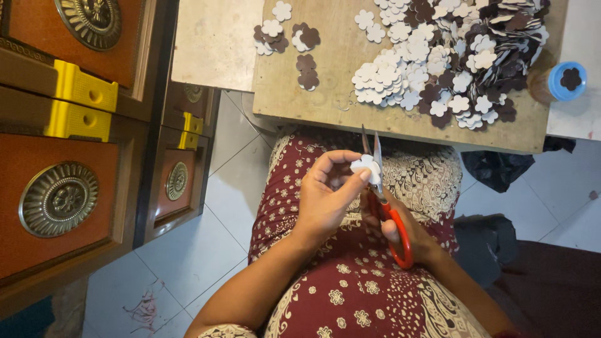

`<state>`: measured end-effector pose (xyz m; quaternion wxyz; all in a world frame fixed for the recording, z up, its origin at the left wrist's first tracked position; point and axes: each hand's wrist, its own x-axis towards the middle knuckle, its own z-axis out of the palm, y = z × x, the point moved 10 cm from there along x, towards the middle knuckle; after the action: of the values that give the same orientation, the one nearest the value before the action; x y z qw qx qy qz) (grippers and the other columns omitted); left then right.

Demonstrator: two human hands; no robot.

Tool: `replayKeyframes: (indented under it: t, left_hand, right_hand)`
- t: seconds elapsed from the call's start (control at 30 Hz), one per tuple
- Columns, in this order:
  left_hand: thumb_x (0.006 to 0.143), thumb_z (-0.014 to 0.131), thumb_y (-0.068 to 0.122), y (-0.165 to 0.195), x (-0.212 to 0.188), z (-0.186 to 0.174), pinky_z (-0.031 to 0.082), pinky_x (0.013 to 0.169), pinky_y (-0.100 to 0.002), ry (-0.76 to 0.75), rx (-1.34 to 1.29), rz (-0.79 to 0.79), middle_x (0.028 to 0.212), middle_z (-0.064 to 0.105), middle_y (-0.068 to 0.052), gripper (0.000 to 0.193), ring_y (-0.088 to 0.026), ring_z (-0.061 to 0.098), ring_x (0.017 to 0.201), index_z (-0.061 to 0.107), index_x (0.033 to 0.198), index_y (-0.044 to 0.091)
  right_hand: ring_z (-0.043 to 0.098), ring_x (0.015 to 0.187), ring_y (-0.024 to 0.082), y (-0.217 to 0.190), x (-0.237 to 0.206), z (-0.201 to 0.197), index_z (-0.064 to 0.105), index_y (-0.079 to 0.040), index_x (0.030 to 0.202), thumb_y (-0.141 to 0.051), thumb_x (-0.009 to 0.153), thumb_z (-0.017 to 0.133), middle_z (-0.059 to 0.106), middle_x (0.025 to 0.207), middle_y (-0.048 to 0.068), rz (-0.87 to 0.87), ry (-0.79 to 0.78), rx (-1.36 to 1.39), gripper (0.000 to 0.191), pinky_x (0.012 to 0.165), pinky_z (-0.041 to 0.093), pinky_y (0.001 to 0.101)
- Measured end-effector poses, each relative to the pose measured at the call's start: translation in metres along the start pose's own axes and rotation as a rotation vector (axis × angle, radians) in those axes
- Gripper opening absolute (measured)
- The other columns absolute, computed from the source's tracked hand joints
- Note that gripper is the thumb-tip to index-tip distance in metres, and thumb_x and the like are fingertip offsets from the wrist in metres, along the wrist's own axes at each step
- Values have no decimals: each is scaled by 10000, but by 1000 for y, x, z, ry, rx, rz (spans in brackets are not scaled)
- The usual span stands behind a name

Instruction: The person sits on the floor and uses red-handled scissors to trim the edges of small white flower-shaped craft pieces. They pick up each piece, trim it, and place it on a wooden table where many similar pieces are already stacked.

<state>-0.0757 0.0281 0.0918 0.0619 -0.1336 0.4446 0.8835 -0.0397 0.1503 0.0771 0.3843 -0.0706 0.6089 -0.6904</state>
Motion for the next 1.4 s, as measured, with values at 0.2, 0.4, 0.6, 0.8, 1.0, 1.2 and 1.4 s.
replayKeyframes:
  t: [0.2,0.4,0.6,0.8,1.0,1.2,1.4]
  left_hand:
    - [951,734,24,2,0,4,554,853,-229,-4,4,-1,1094,715,-68,303,-84,667,958,623,1231,-11]
    - [938,735,27,3,0,1,561,841,-227,-14,15,-19,1080,726,-70,303,-89,687,952,628,1219,-9]
    - [936,740,13,4,1,-3,557,836,-219,-7,32,-22,1076,724,-67,304,-89,679,949,640,1222,-12]
    - [937,727,-2,4,5,-6,560,844,-218,-21,25,-11,1081,727,-61,296,-83,682,962,646,1222,-11]
    - [945,721,3,5,6,-9,562,830,-220,-27,58,-22,1077,735,-65,280,-85,689,946,653,1216,-6]
    - [943,723,46,8,6,-17,532,719,-202,24,209,-62,971,755,-54,238,-72,682,856,689,1176,10]
    - [957,712,55,10,8,-23,484,655,-190,32,244,-81,882,731,-21,232,-48,637,771,700,1183,3]
  right_hand:
    - [433,703,116,-4,-1,-3,421,3,1322,-917,709,591,445,850,14,1,54,-99,1118,590,418,295]
    - [447,792,120,-11,-2,-9,427,5,1336,-933,756,530,461,969,37,-63,77,-223,1109,653,431,293]
    - [446,698,115,-13,-2,-13,493,-13,1284,-958,777,409,473,858,22,-86,89,-378,1075,581,398,289]
    - [431,620,121,-13,-4,-15,507,-14,1265,-952,750,416,471,735,2,-27,87,-385,1074,529,375,312]
    - [462,623,119,-14,-4,-17,564,-27,1178,-966,779,366,490,714,-1,-66,83,-440,1039,551,382,315]
    - [499,612,136,-8,-5,-24,565,-57,1061,-969,764,389,509,692,-3,-43,71,-507,976,554,405,313]
    - [493,613,133,-3,-7,-31,557,-81,985,-961,754,409,492,683,-10,-1,73,-578,922,552,414,313]
